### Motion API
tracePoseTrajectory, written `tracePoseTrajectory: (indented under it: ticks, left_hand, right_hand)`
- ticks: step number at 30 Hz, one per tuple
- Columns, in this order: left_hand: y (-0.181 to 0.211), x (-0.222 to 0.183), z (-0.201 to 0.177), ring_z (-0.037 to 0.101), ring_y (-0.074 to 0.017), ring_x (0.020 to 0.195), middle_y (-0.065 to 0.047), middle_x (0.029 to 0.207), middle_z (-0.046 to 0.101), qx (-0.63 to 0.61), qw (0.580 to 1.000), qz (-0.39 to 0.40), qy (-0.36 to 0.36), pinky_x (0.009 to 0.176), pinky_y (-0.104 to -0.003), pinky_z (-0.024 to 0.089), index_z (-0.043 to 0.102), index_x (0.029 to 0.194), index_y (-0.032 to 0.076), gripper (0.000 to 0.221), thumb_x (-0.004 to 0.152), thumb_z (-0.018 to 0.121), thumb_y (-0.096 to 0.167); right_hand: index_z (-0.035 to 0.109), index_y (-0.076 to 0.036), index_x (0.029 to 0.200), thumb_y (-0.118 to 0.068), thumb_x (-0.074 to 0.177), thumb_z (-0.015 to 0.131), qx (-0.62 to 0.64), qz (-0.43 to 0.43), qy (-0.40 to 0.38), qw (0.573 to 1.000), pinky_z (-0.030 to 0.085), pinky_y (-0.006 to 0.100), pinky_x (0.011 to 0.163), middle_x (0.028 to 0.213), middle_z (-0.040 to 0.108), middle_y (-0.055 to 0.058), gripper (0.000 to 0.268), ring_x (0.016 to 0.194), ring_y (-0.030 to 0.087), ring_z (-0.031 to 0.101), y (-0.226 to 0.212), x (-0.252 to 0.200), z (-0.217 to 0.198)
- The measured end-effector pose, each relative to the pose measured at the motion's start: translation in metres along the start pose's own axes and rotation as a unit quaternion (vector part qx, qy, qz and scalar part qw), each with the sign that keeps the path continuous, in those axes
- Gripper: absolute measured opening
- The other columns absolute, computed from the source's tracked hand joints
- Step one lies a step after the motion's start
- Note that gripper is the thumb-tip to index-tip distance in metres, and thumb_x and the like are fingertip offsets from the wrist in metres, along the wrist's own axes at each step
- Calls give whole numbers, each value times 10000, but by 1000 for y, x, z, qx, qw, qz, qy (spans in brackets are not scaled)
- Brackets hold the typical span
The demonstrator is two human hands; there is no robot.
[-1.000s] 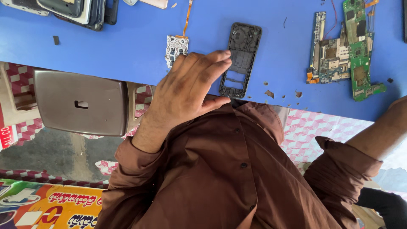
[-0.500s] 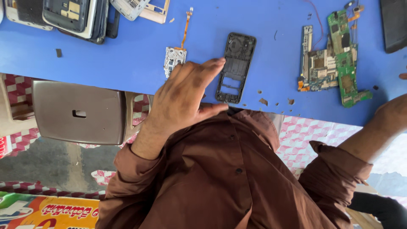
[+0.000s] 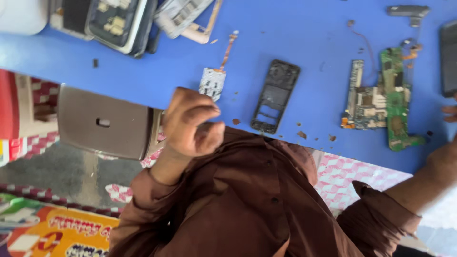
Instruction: The person disassembles a mobile phone by removing screws and detaching a ribbon cable. They clean the phone casing with a toothbrush, then reposition the internal component and reconnect the cable.
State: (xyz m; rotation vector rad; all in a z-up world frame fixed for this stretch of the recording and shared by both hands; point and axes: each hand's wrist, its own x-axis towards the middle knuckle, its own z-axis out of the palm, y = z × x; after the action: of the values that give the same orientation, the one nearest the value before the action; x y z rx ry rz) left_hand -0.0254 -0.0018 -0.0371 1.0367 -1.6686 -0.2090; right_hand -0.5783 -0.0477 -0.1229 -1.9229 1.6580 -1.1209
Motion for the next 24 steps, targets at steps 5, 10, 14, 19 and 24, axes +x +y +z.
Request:
tracePoseTrajectory:
  ticks: [5, 10, 14, 19, 24]
  left_hand:
    - [-1, 10, -18, 610, -340, 947, -140, 1056, 675, 183, 977, -59, -89, 847, -442, 490, 652, 1081, 35, 170, 985, 760, 123]
    - [-20, 12, -12, 598, -287, 945, -100, 1062, 666, 170, 983, -63, -36, 881, -383, 463, 625, 1120, 35, 94, 1108, 685, 106]
    - [-16, 8, -9, 585, -276, 969, -98, 1034, 665, 205, 975, -77, -47, 860, -366, 429, 606, 1111, 26, 111, 1162, 640, 118]
    - [-17, 6, -9, 562, -257, 937, -81, 1034, 670, 221, 971, -78, -56, 868, -359, 424, 603, 1099, 43, 120, 1181, 628, 128]
    - [-19, 4, -8, 564, -245, 923, -74, 1028, 670, 221, 971, -78, -53, 880, -351, 418, 606, 1089, 50, 122, 1177, 628, 132]
  right_hand:
    - [606, 82, 1290, -153, 1186, 645, 72, 7, 55, 996, 579, 295, 904, 1170, 736, 207, 260, 994, 223, 729, -86, 29, 17]
    - [660, 68, 1217, -5, 1103, 717, -6, -38, 37, 999, 602, 286, 935, 1160, 734, 178, 147, 1032, 226, 764, -129, 49, 18]
    - [731, 47, 1208, 86, 1049, 784, -53, -13, 30, 998, 562, 265, 833, 1145, 750, 182, 172, 926, 208, 722, -144, 61, 20]
    - [718, 63, 1183, 157, 965, 749, -78, -70, 11, 994, 561, 286, 937, 1162, 738, 199, 239, 1034, 225, 711, -159, 68, 22]
    - [707, 63, 1189, 158, 976, 751, -70, -87, 9, 994, 576, 305, 975, 1225, 735, 201, 236, 1075, 235, 709, -160, 72, 23]
